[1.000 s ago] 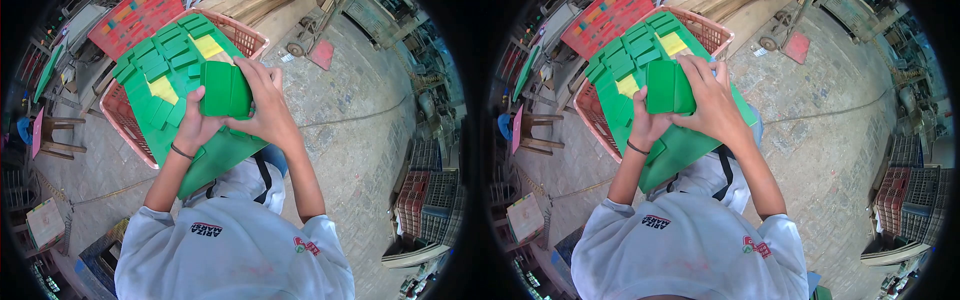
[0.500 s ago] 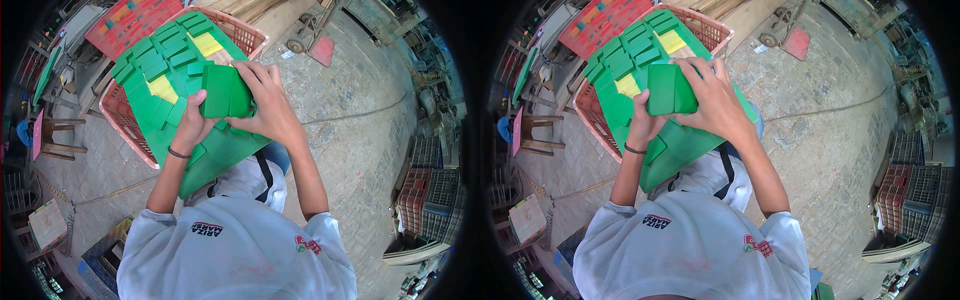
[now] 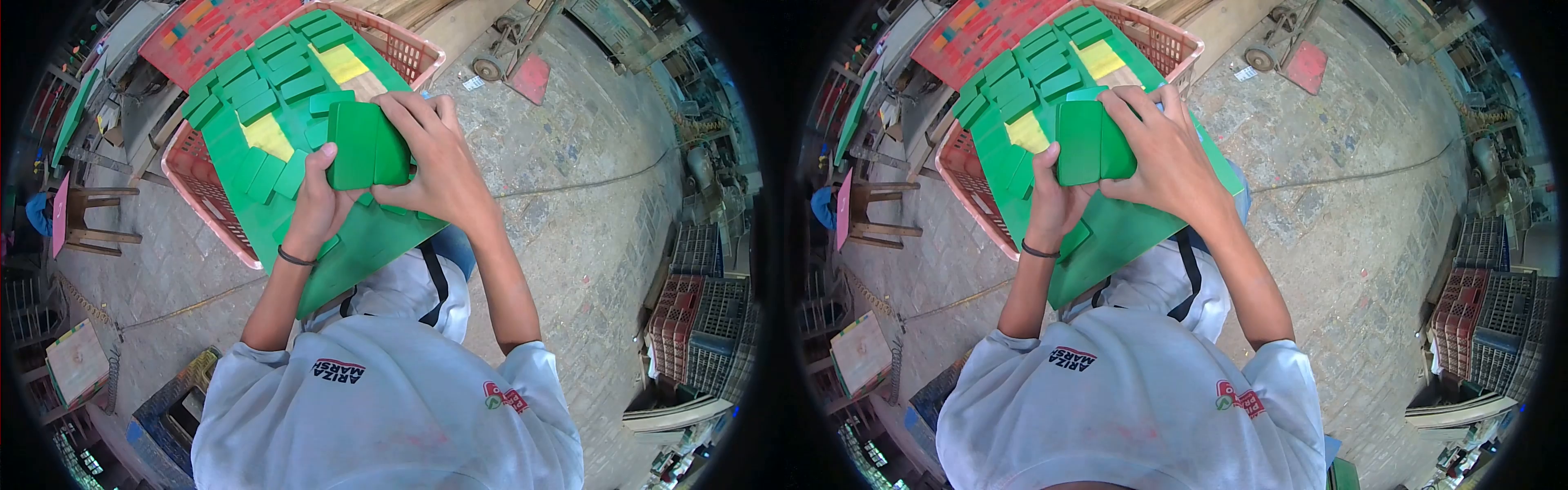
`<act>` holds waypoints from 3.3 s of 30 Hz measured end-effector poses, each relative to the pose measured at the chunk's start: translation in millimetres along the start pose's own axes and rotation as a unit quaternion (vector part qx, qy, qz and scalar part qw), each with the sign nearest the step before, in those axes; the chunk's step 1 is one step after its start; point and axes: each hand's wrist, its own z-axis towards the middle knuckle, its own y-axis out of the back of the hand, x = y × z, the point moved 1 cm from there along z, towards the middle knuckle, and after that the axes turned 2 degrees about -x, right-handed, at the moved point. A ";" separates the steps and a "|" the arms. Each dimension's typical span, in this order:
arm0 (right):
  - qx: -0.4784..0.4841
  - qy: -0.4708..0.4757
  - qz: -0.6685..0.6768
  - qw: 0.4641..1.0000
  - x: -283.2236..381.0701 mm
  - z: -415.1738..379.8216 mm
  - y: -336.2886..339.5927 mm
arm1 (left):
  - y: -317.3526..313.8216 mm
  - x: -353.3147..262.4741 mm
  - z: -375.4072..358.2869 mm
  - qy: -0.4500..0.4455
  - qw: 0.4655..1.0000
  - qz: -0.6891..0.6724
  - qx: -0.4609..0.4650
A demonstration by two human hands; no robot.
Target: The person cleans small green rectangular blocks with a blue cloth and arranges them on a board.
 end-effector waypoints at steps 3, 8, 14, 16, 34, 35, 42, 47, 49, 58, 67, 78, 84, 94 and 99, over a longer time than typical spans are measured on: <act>-0.005 0.010 -0.002 1.000 0.7 1.3 -0.4 | 1.0 -1.9 0.1 0.001 1.000 0.013 0.004; -0.001 0.007 -0.019 1.000 2.7 1.1 -0.4 | -2.5 0.3 -0.4 -0.009 1.000 -0.013 -0.019; 0.004 0.003 -0.027 1.000 2.5 -2.4 -2.1 | -0.2 4.1 -0.2 -0.003 1.000 -0.010 -0.014; 0.006 0.000 -0.024 1.000 4.5 -2.9 -0.6 | -0.5 5.0 -0.6 -0.002 1.000 -0.009 -0.016; 0.015 -0.002 -0.017 1.000 3.5 -3.3 -1.5 | 11.8 7.6 1.1 -0.003 1.000 -0.009 0.015; 0.019 -0.005 -0.018 1.000 3.7 -3.1 -1.5 | 11.8 7.6 1.2 -0.002 1.000 -0.008 0.014; 0.011 -0.006 -0.020 1.000 4.4 -3.3 -3.6 | 11.4 8.8 -0.5 0.003 1.000 -0.019 -0.012; 0.021 -0.006 -0.020 1.000 5.2 -3.2 -3.9 | 20.5 11.2 0.9 -0.003 1.000 -0.001 0.023; 0.021 -0.007 -0.020 1.000 6.0 -3.1 -4.4 | 18.7 10.4 -0.1 0.000 1.000 0.002 0.016; 0.026 -0.010 -0.028 0.999 5.8 -3.7 -6.6 | 6.6 8.6 -2.4 0.021 0.999 -0.020 0.013; 0.031 -0.068 0.107 0.991 -23.9 -11.6 10.5 | 19.0 -13.2 1.7 -0.085 0.979 0.169 0.075; 0.098 -0.012 0.085 0.991 -6.1 -11.0 12.4 | -14.5 -71.3 5.8 -0.220 0.669 0.678 0.210; 0.077 -0.066 0.112 0.989 -1.9 -11.7 6.7 | -18.7 -84.4 15.2 -0.234 0.622 0.703 0.254; -0.100 -0.139 0.186 0.968 5.8 -18.3 -24.4 | -23.9 -15.7 7.3 -0.173 0.978 -0.012 -0.117; -0.125 -0.099 0.133 0.978 21.3 -15.8 -38.1 | -26.8 -17.6 12.7 -0.167 0.979 0.007 -0.115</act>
